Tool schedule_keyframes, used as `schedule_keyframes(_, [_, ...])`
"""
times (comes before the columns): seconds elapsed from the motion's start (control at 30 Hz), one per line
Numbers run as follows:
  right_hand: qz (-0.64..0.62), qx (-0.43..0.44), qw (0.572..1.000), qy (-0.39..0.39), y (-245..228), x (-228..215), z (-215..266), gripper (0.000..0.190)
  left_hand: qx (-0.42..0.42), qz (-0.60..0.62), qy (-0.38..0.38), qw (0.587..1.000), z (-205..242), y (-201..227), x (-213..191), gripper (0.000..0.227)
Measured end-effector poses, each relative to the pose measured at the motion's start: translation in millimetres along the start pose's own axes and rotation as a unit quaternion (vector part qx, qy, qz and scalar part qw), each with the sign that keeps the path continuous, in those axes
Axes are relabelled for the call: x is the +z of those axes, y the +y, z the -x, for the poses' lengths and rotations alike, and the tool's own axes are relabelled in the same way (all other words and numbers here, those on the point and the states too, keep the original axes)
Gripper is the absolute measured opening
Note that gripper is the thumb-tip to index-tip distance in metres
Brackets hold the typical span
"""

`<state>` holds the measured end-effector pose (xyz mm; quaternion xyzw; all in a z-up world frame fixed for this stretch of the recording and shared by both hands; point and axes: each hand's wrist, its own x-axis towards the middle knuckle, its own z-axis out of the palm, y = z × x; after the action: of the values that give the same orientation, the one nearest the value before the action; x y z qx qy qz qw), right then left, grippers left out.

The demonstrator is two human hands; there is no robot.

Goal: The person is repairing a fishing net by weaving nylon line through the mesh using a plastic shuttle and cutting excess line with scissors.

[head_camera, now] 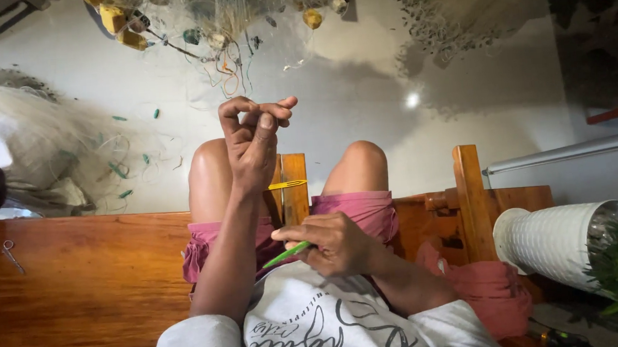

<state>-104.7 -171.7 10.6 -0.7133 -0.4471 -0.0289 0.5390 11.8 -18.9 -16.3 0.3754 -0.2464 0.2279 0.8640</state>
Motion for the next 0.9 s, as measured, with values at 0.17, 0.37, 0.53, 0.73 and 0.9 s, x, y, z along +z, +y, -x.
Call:
schedule_keyframes(0.17, [-0.009, -0.021, 1.000, -0.009, -35.5, -2.7, -34.6, 0.028, 0.001, -0.017, 0.008, 1.000, 0.1, -1.5, 1.6, 0.018])
schedule_keyframes(0.37, [0.072, -0.085, 0.993, -0.045, -59.1, -6.8, -50.0, 0.037, -0.010, -0.047, -0.004, 0.999, -0.3, 9.5, 9.4, 0.012])
schedule_keyframes(0.53, [0.061, -0.105, 0.992, -0.045, -42.4, 5.8, -30.9, 0.033, -0.024, -0.025, 0.010, 0.999, 4.3, 13.2, 5.3, 0.012])
schedule_keyframes(0.73, [-0.023, -0.016, 0.999, -0.021, -18.4, 13.5, 13.8, 0.016, -0.067, 0.103, 0.011, 0.992, 12.1, 14.5, -2.0, 0.012])
schedule_keyframes(0.9, [-0.128, 0.017, 0.991, 0.044, -14.8, 9.5, 42.4, 0.034, -0.030, 0.032, 0.016, 0.999, 9.4, 9.7, 1.3, 0.009])
